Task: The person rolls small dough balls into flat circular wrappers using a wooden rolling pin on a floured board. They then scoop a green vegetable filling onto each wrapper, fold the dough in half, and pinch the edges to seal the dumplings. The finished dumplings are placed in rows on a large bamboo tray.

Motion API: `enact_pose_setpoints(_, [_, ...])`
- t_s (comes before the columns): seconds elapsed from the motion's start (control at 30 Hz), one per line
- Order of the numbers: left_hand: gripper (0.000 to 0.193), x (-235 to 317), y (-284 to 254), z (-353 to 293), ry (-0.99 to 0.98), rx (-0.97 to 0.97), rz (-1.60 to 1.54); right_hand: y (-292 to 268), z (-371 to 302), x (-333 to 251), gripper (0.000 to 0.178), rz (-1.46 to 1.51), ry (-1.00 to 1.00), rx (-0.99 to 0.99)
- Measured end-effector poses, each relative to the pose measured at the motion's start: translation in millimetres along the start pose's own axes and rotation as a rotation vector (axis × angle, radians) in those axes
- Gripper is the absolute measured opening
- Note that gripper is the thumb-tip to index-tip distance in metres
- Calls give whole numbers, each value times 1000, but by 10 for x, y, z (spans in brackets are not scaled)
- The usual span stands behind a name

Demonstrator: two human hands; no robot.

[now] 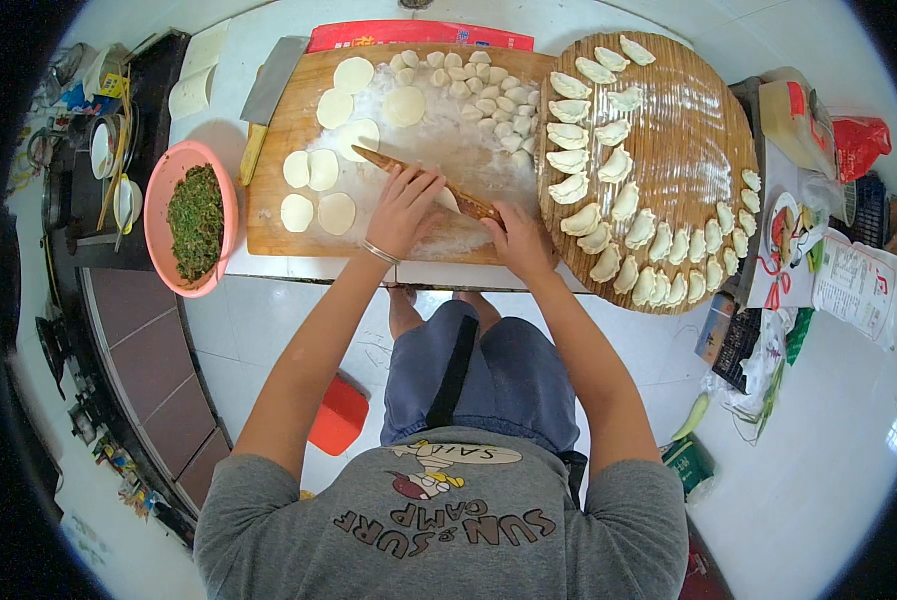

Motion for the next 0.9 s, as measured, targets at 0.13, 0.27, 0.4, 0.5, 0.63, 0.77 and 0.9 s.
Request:
enact_pose_setpoints(0.13, [26, 67, 65, 108, 69, -7, -158, 31, -127, 106, 30, 197, 243, -204])
enact_pose_setpoints(0.27, [17, 239, 111, 45, 57, -76, -176, 122, -274, 166, 32, 522, 403, -223])
enact_pose_setpoints(0.4, [18, 422, 90, -22, -170, -75, -394, 121, -277, 184, 33, 776, 655, -248])
enact_pose_setpoints(0.5, [27, 214, 350, -170, -582, 27, -654, 100, -176, 294, 33, 601, 539, -122])
enact_pose_setpoints(0.63, [38, -71, 522, -436, -797, 97, -697, 3, -149, 187, 33, 319, 270, 113])
enact_pose_setpoints(0.77, [52, -18, 47, -535, -348, 164, 13, -111, -214, 5, 35, -48, 116, -4])
enact_pose_setpoints(0.9, [55, -87, 107, -597, -242, -87, 175, 70, -328, 13, 36, -438, -1, -125])
Point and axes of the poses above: each hand's wrist, its own z-axis towards the middle knuckle, its own y-axis out of the palm, x = y × z, the point moved 4 cm from there along z, towards the middle knuckle
